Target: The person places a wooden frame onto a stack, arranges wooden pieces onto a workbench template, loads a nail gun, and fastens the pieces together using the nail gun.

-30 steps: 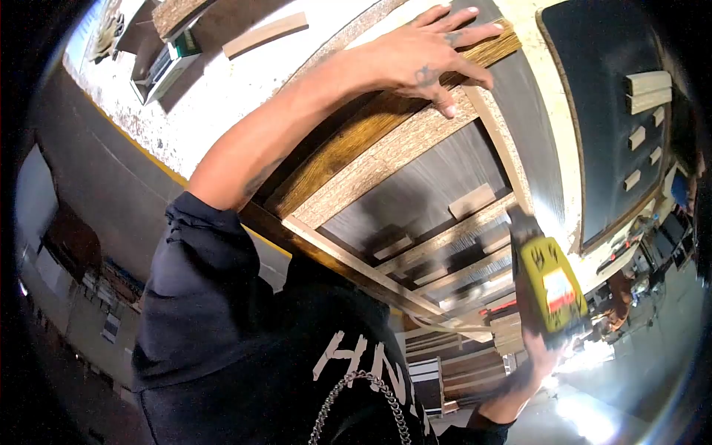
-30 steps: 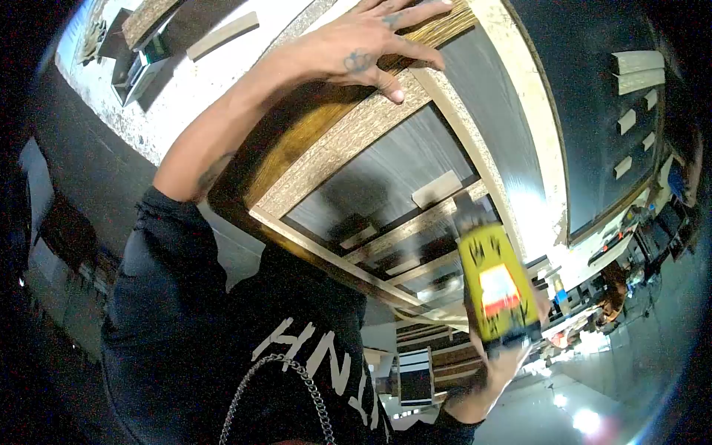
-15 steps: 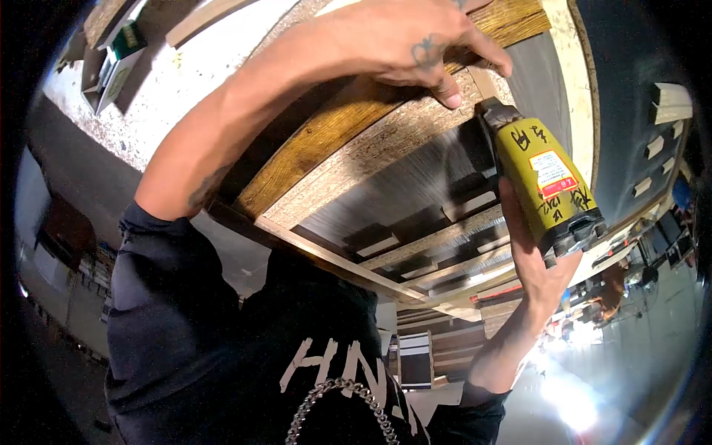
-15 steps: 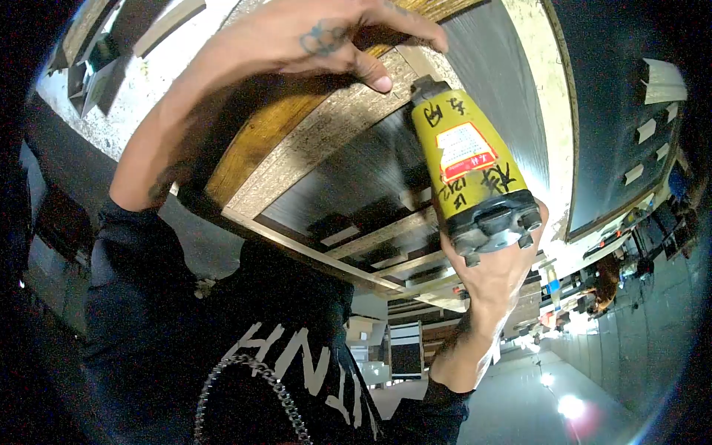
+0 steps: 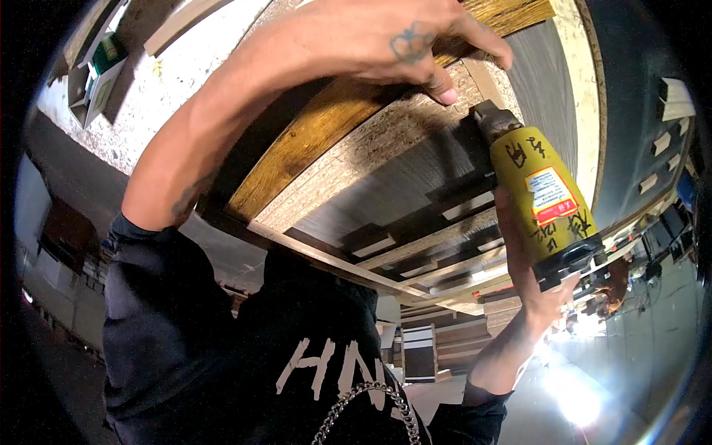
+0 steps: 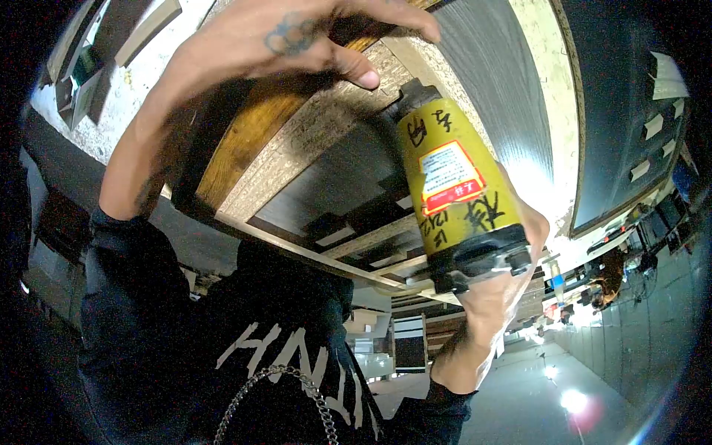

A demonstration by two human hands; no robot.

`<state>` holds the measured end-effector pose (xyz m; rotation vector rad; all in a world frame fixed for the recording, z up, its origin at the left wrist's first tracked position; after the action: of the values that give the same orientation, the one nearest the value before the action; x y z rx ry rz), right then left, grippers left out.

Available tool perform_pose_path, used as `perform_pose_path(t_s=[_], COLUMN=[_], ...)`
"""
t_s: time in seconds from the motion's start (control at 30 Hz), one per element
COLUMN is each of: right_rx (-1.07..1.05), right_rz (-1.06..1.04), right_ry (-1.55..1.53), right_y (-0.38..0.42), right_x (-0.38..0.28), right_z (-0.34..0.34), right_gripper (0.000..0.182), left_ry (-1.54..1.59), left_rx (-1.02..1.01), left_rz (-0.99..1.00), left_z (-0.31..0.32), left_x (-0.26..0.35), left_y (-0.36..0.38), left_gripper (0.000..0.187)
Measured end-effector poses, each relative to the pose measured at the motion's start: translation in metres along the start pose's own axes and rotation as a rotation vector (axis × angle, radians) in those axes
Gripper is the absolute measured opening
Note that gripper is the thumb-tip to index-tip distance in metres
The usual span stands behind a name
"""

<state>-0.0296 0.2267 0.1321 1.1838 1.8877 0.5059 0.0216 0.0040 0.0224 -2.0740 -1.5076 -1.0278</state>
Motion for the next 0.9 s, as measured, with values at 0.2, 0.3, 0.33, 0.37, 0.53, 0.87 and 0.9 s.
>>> perform_pose_path(t_s=[0.2, 0.3, 0.33, 0.37, 0.53, 0.87, 0.9], right_rx=[-0.016, -0.01, -0.022, -0.035, -0.023, -0.04, -0.061], right_rz=[-0.005, 0.001, 0.018, 0.036, -0.061, -0.124, -0.079], right_ry=[0.203, 0.166, 0.13, 0.095, 0.103, 0.156, 0.144], right_y=[-0.007, -0.008, -0.008, -0.008, -0.01, -0.01, -0.011], right_x=[-0.009, -0.012, -0.012, -0.012, -0.013, -0.017, -0.019], right_z=[0.003, 0.002, 0.002, 0.001, 0.005, 0.001, 0.002], right_gripper=[0.042, 0.042, 0.042, 0.042, 0.039, 0.037, 0.037], left_ry=[-0.026, -0.083, -0.082, -0.035, -0.099, -0.168, -0.326], left_rx=[0.006, 0.059, 0.063, 0.02, -0.028, 0.035, 0.131], left_rz=[-0.003, 0.031, 0.03, 0.025, -0.061, -0.012, 0.011], left_z=[0.003, 0.004, 0.002, -0.002, -0.002, 0.019, 0.029], left_x=[-0.002, -0.002, -0.002, -0.001, 0.006, -0.01, -0.015], left_y=[-0.001, -0.001, -0.001, -0.001, -0.001, -0.009, -0.01], left_gripper=[0.059, 0.057, 0.057, 0.059, 0.062, 0.068, 0.067])
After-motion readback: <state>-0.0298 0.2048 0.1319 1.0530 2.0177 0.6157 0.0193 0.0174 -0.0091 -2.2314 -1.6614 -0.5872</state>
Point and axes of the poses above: each hand's wrist, its own y-axis away from the middle knuckle, its own z-axis out of the palm, x = y × z, the point moved 4 cm from there along -y, towards the middle knuckle, and after that the axes turned 9 degrees about -x, right-handed, at the moved point
